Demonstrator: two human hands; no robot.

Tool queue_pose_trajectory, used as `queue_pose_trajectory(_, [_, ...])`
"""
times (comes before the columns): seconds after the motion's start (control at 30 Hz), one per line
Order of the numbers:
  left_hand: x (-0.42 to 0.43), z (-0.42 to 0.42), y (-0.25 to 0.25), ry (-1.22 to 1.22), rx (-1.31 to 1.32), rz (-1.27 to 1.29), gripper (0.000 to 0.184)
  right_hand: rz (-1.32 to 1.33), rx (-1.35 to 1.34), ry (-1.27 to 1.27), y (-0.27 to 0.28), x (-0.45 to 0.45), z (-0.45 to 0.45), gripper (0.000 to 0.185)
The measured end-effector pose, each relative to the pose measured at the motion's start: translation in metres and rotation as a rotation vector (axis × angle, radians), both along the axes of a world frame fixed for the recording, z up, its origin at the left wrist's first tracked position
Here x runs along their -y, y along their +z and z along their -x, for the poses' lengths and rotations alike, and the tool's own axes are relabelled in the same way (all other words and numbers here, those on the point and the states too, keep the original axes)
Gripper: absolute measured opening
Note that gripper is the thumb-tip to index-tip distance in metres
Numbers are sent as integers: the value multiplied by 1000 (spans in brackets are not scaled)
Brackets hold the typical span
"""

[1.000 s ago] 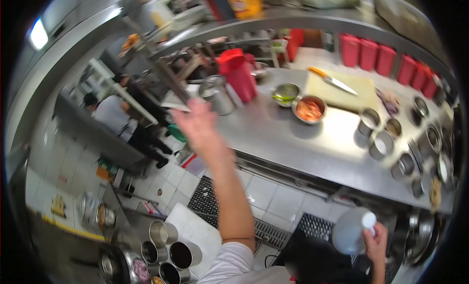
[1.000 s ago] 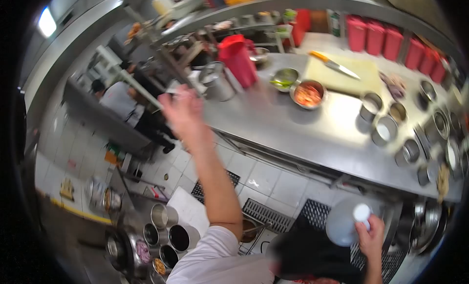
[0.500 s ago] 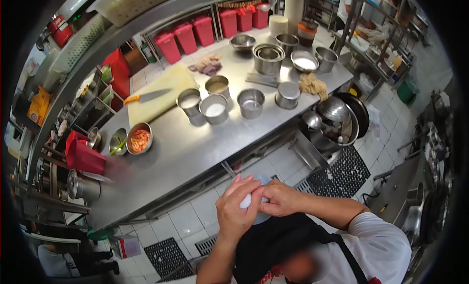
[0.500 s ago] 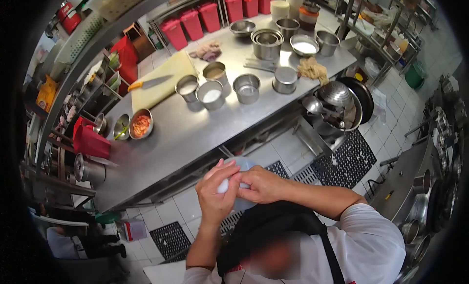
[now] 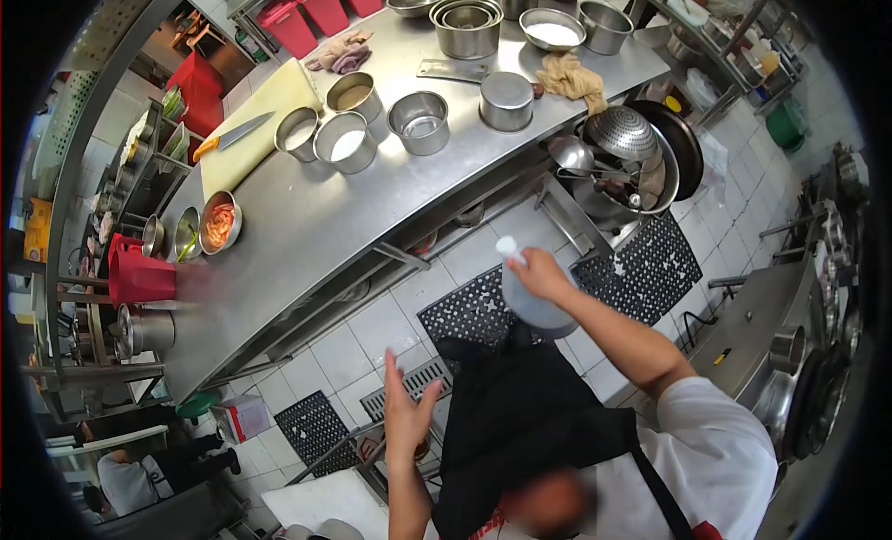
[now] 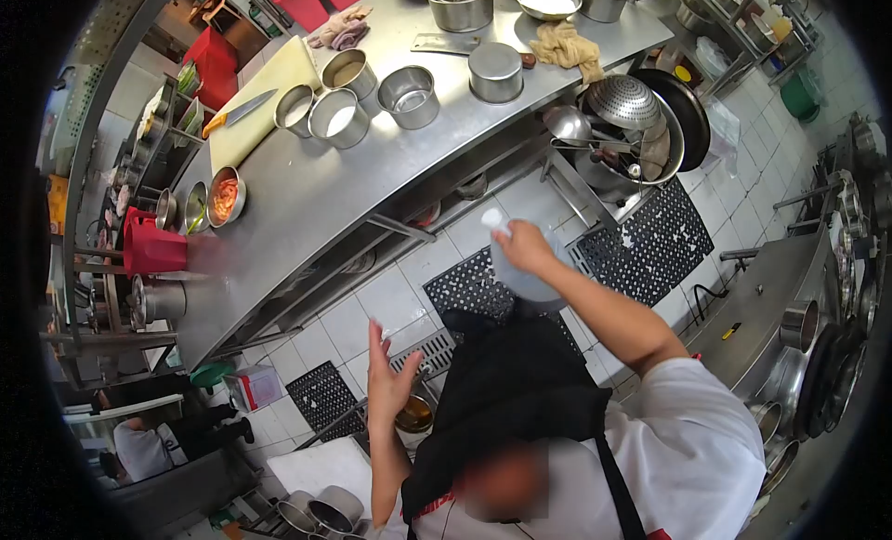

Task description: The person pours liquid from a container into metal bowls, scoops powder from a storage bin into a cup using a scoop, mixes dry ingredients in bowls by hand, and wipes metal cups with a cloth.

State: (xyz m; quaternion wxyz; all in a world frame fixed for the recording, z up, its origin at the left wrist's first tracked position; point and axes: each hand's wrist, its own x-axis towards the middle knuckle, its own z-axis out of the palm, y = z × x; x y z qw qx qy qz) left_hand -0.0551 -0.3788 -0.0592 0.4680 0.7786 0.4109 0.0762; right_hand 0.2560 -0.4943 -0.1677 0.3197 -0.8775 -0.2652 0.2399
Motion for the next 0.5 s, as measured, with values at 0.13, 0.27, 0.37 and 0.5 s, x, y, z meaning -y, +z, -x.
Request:
queue_pose_trajectory(0.13, [22, 65, -1, 221, -148, 32, 85, 80, 21, -135, -48, -13, -57, 42])
queue_pose_trajectory(0.27, [38, 105, -8, 352, -153, 20, 83, 78, 44, -314, -84, -47, -112, 42])
queue_pose_trajectory(0.37, [42, 109, -5, 369, -178, 16, 80, 72, 10, -434, -94, -74, -148, 40])
queue_pose_trajectory(0.5, [40, 118, 2, 325, -188, 94, 80, -30, 67, -547, -101, -107, -186, 37])
